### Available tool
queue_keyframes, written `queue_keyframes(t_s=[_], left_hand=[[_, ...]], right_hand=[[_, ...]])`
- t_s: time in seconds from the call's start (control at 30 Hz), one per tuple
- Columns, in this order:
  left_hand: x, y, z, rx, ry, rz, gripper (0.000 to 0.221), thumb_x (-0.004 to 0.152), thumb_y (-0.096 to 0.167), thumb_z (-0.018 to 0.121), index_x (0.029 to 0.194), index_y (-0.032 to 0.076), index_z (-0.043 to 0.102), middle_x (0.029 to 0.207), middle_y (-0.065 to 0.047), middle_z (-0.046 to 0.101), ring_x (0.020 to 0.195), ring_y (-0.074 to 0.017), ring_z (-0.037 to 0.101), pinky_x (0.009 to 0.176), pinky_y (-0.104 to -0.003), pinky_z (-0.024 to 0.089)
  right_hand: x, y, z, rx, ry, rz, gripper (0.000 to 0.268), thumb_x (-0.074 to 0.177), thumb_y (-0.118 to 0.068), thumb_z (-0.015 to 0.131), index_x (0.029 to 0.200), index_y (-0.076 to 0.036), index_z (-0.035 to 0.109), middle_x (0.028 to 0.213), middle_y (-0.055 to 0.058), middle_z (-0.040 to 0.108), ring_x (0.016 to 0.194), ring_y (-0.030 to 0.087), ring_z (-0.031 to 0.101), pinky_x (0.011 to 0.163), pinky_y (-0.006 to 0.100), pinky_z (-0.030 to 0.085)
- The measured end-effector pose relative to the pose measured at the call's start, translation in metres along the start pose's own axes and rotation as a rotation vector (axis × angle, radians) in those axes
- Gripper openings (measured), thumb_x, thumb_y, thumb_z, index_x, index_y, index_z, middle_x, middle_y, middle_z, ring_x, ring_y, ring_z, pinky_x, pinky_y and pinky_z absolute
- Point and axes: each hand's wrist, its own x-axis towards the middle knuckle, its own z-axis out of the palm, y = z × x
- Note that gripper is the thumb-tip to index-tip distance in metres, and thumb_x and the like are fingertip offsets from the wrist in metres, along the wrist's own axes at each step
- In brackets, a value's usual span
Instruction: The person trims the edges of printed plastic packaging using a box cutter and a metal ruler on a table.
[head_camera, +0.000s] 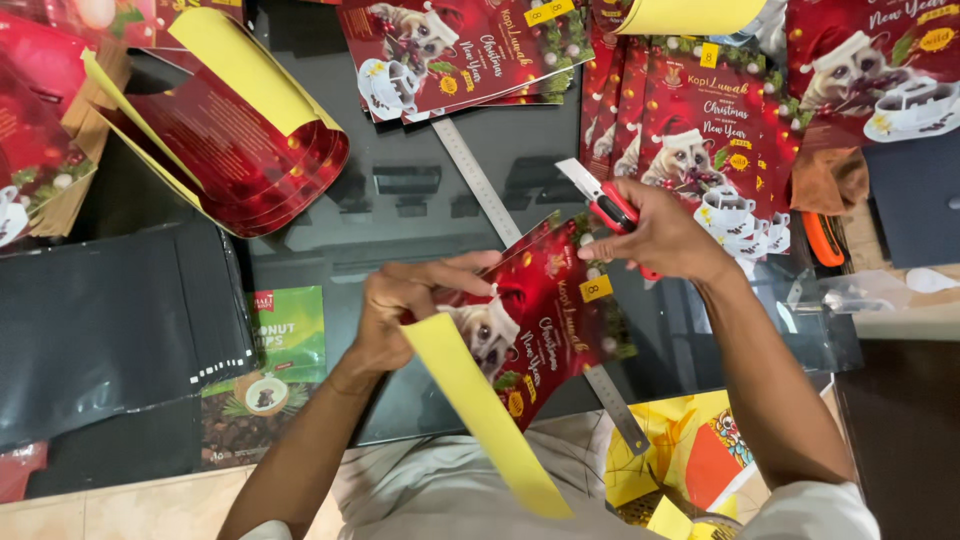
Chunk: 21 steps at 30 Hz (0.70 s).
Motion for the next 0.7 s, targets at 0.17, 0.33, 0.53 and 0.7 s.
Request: queue_keyframes(t_s=[0.17,0.33,0.53,0.7], left_hand=[[0.010,0.021,-0.029,-0.173,0.048,-0.091,0.031,0.070,0.005,0.091,0.056,0.001,0.064,0.123,-0.038,0.066,0.134,-0.0611,0.049,0.112,-0.061,0.045],[0.016,0.016,-0.041,0.237,0.340,-0.095,0.044,0.084,0.040,0.072,0.102,0.001,0.064,0.144,-0.026,0.056,0.136,-0.0398,0.055,0.112,-0.041,0.051],[0.001,-0.012,-0.068,0.499,0.637,-0.201,0.034,0.100,0.010,0.065,0.133,0.001,0.062,0.133,-0.014,0.067,0.121,-0.0231,0.068,0.108,-0.033,0.055],[0.002,-0.027,-0.064,0.486,0.657,-0.346,0.031,0.098,0.005,0.062,0.129,0.001,0.063,0.130,-0.015,0.069,0.119,-0.0236,0.069,0.107,-0.031,0.056]], right_hand=[[0.024,0.002,-0.002,0.174,-0.080,-0.007,0.041,0.067,-0.003,0.093,0.095,-0.002,0.064,0.068,0.011,0.067,0.050,0.015,0.068,0.037,0.022,0.054],[0.050,-0.044,-0.028,0.062,0.003,0.008,0.032,0.077,-0.003,0.086,0.100,-0.007,0.065,0.084,0.009,0.069,0.071,0.018,0.069,0.059,0.029,0.061],[0.108,-0.069,-0.128,-0.260,0.526,0.060,0.044,0.108,-0.021,0.070,0.146,-0.006,0.053,0.109,0.009,0.071,0.050,0.007,0.026,0.042,0.025,0.035],[0.181,-0.004,-0.171,-0.115,0.647,0.098,0.035,0.103,-0.010,0.071,0.134,-0.011,0.055,0.108,0.002,0.068,0.060,0.003,0.048,0.047,0.018,0.049]])
